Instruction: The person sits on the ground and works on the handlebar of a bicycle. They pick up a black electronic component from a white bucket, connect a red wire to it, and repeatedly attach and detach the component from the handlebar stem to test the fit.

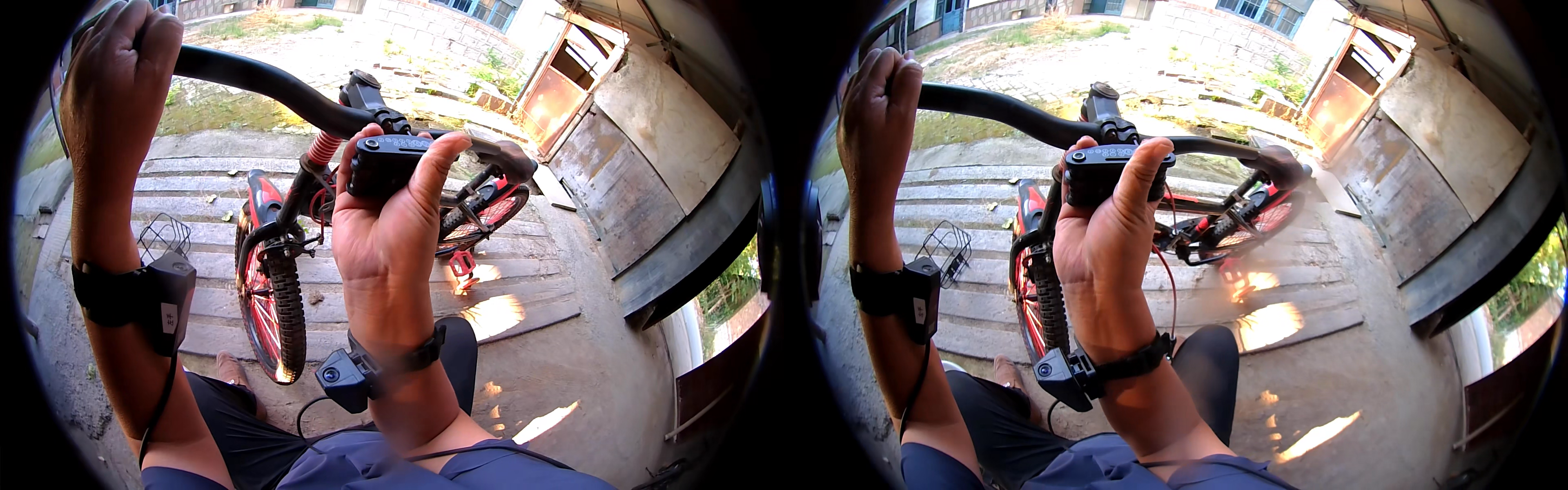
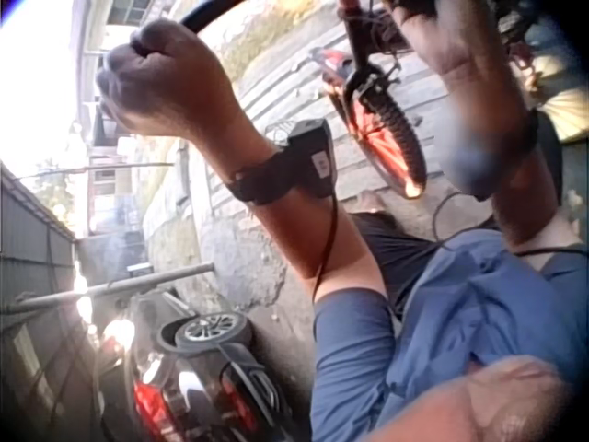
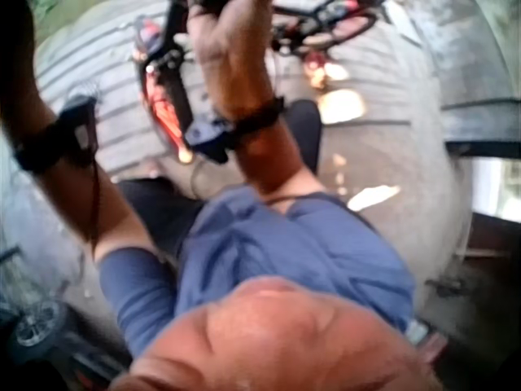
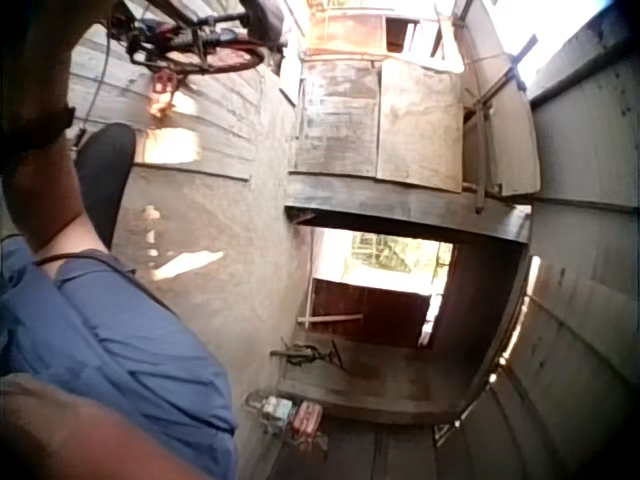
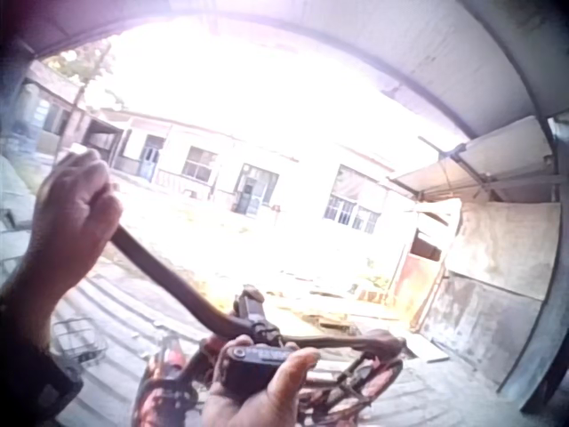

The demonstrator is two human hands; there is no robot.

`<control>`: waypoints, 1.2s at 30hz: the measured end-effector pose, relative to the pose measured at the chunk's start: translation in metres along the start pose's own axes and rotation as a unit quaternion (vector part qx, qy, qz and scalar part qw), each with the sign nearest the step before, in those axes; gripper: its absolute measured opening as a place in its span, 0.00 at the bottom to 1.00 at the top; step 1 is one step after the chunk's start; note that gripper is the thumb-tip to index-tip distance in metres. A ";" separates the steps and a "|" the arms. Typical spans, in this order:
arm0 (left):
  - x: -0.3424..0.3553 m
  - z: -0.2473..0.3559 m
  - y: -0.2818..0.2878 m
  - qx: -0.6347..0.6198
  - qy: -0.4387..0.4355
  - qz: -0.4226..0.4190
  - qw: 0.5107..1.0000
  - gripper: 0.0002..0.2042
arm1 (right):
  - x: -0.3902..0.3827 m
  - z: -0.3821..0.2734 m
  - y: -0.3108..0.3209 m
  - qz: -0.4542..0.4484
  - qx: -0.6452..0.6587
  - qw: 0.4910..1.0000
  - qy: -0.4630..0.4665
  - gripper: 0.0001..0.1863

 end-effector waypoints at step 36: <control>-0.001 0.004 0.002 -0.009 -0.018 0.007 1.000 0.14 | 0.006 0.003 0.018 0.037 0.042 0.998 -0.028 0.18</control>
Point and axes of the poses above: each hand's wrist, its own x-axis towards the middle knuckle, its own y-axis out of the back of the hand, z = x × y, the point moved 6 cm from there along x, towards the middle knuckle, and after that the axes turned 5 degrees about y, right-handed, at the moved point
